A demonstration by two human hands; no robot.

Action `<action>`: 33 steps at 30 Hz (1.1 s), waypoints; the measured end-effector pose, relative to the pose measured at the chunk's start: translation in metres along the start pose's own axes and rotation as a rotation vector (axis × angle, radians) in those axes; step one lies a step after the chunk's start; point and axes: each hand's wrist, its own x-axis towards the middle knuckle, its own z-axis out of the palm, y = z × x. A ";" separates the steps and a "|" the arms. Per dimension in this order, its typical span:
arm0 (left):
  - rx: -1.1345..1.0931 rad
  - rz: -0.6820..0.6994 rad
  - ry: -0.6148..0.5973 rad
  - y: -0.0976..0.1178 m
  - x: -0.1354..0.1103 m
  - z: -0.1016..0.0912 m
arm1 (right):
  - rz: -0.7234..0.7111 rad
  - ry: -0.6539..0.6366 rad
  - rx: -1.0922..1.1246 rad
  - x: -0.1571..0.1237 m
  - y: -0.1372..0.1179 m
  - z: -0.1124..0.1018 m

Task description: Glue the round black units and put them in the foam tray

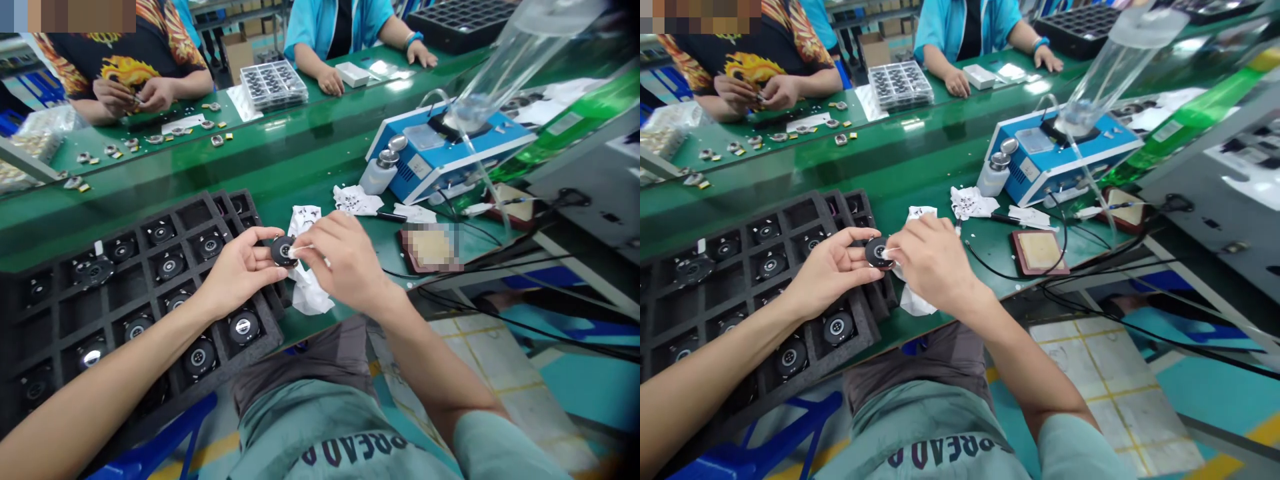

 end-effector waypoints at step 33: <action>0.078 0.058 0.100 0.000 -0.001 0.010 | 0.348 0.318 0.241 -0.010 -0.016 0.024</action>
